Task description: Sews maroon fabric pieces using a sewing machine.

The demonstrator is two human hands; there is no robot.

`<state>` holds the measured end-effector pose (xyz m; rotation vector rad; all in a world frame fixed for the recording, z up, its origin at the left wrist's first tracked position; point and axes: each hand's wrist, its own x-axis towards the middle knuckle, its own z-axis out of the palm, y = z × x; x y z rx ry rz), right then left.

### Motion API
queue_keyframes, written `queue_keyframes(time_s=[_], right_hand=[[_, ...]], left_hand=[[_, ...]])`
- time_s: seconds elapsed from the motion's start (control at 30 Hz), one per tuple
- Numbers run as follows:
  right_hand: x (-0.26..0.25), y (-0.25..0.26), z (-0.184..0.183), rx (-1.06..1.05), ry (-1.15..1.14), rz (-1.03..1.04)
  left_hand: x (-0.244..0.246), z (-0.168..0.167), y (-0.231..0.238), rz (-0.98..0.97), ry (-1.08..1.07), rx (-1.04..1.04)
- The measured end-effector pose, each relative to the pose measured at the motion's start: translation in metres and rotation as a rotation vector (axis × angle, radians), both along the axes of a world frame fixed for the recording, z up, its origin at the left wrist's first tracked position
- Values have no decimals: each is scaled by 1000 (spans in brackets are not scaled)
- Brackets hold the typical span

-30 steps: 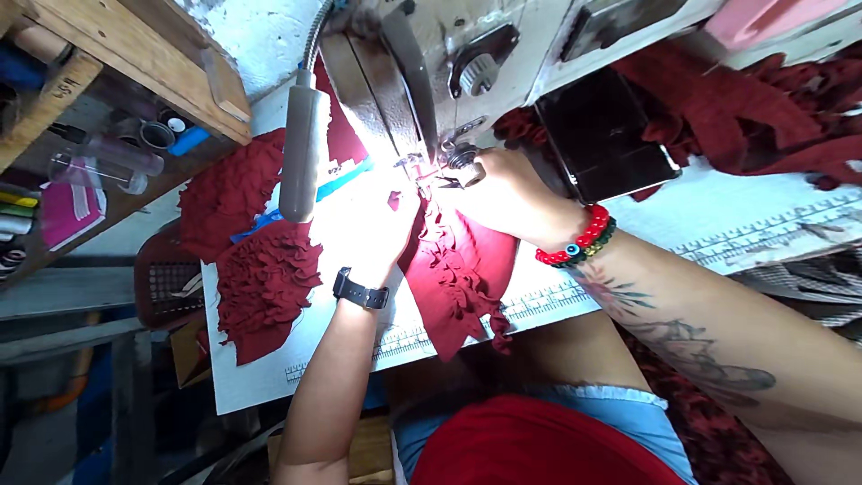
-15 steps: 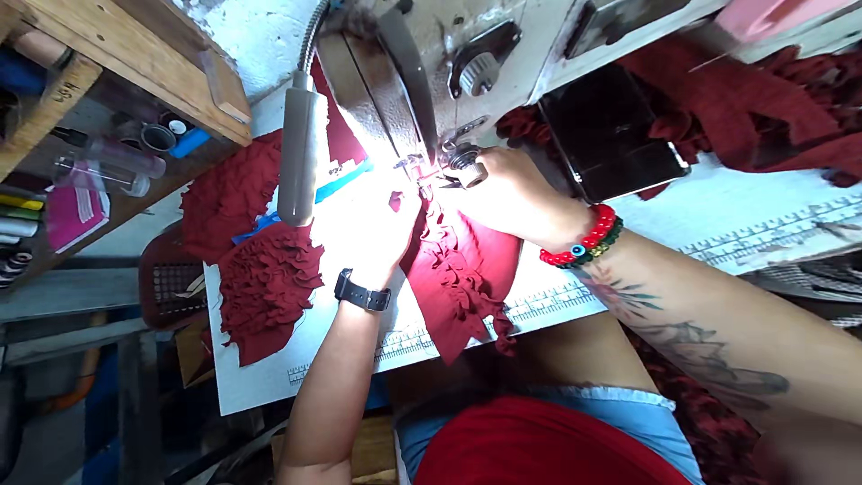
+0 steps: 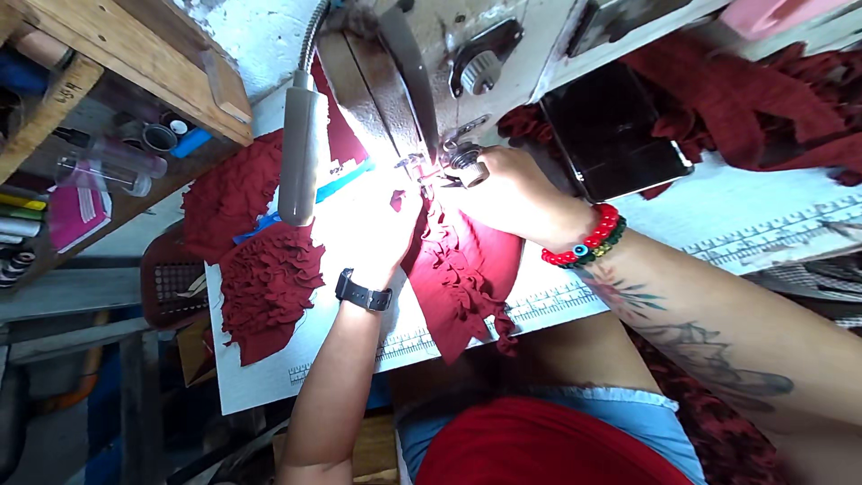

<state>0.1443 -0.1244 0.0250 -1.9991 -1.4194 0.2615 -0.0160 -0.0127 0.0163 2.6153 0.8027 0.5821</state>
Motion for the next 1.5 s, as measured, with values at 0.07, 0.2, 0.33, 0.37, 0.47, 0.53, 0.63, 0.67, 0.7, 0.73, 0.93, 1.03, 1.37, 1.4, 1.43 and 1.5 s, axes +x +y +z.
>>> queue_keyframes(time_s=[0.07,0.2,0.33,0.37,0.47,0.53,0.63,0.67,0.7,0.73,0.93,1.03,1.37,1.4,1.43,1.5], right_hand=[[0,0,2,-16,9,-3],[-1,0,3,-30,9,-15],[0,1,-1,-21,10,-21],[0,1,-2,-11,7,-21],[0,2,-6,32,-29,-14],[-1,2,-8,71,-43,-16],[-2,3,-10,86,-49,-24],[-2,2,-9,87,-45,-24],[-2,2,-9,91,-44,-22],[-3,2,-10,100,-47,-23],[-6,3,-7,71,-43,-38],[-7,4,-8,87,-67,-38],[-4,7,-10,38,-63,-50],[-3,6,-8,36,-59,-54],[-1,3,-6,38,-60,-65],[2,-4,0,63,-64,-93]], left_hand=[[0,-1,0,-2,-13,-3],[0,-3,1,32,13,21],[-1,-5,2,46,44,34],[-1,-5,2,40,37,20],[0,-2,0,41,11,-24],[1,0,0,44,11,-22],[2,1,1,57,27,39],[2,1,1,49,28,32],[1,1,1,42,27,20],[1,1,0,41,28,7],[0,1,-1,37,33,12],[-1,-2,1,21,15,-6],[-3,-1,-2,43,35,30],[-3,-1,-3,46,25,34],[-3,-2,-3,47,17,25],[0,-3,-1,53,-10,17]])
